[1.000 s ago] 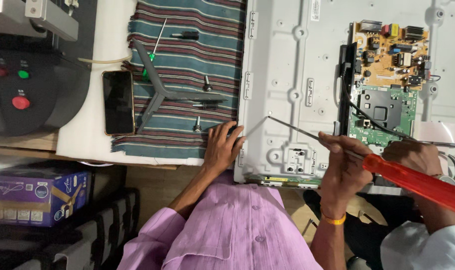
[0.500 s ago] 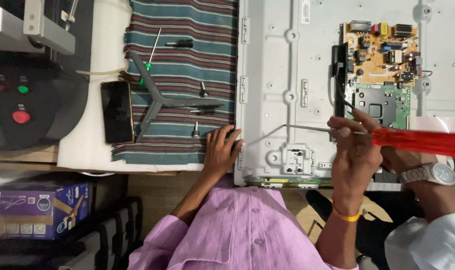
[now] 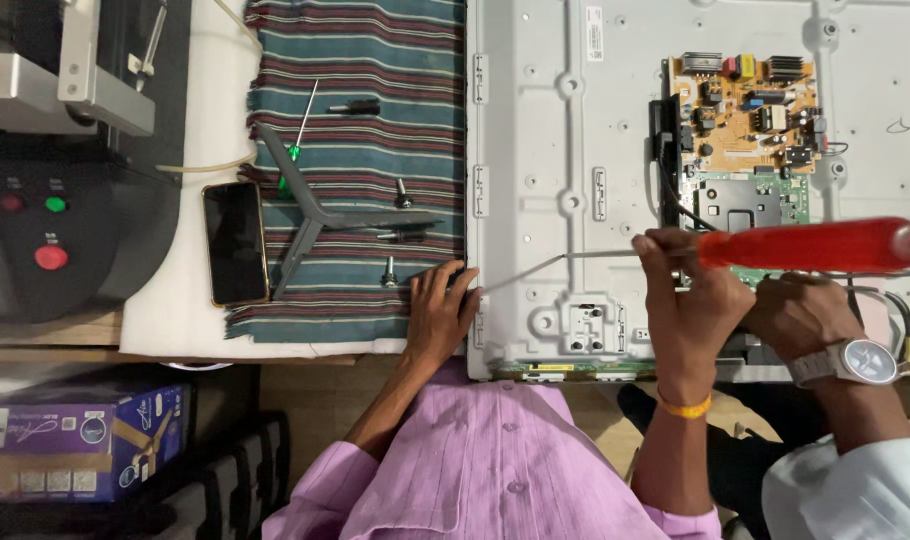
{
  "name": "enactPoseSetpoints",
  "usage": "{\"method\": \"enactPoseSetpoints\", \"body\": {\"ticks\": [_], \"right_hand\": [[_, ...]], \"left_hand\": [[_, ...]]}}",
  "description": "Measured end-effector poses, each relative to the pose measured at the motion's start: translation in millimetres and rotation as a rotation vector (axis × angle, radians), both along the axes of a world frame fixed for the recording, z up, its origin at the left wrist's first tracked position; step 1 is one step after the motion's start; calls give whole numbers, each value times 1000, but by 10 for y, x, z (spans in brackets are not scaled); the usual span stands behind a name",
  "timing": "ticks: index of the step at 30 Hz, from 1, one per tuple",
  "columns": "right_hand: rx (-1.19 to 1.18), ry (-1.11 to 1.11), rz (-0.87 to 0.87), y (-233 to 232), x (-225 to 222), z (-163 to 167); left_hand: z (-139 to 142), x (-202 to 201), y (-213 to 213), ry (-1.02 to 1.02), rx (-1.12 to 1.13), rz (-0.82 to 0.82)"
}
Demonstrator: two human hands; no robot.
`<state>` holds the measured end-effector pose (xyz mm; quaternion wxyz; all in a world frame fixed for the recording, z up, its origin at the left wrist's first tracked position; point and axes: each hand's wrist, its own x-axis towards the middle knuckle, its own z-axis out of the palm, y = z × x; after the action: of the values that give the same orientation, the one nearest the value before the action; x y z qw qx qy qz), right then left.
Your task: The person uses a red-handled screwdriver to remove and reinstall screws on the back panel of a disassembled television. They also handle and connect a black cable to the internal circuit board while another person works nearby with a multimeter.
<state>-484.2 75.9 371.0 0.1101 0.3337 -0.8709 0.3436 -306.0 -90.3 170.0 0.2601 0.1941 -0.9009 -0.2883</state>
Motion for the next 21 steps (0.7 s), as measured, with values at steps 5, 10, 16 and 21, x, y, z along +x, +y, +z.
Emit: {"method": "enactPoseSetpoints", "body": {"ticks": [5,10,16,21], "right_hand": [[-41,-67,152,43,-29,24],[-33,-46,52,-8,-42,66],[9,-92,31,-88,-9,89],[-186,-162,190,-43,17,37]], "left_hand": [[13,5,-18,-2,1,4],[0,-12,-26,2,-14,2],[-11,-5,-21,0,-2,2],[-4,4,-27,-4,-3,3]]}}
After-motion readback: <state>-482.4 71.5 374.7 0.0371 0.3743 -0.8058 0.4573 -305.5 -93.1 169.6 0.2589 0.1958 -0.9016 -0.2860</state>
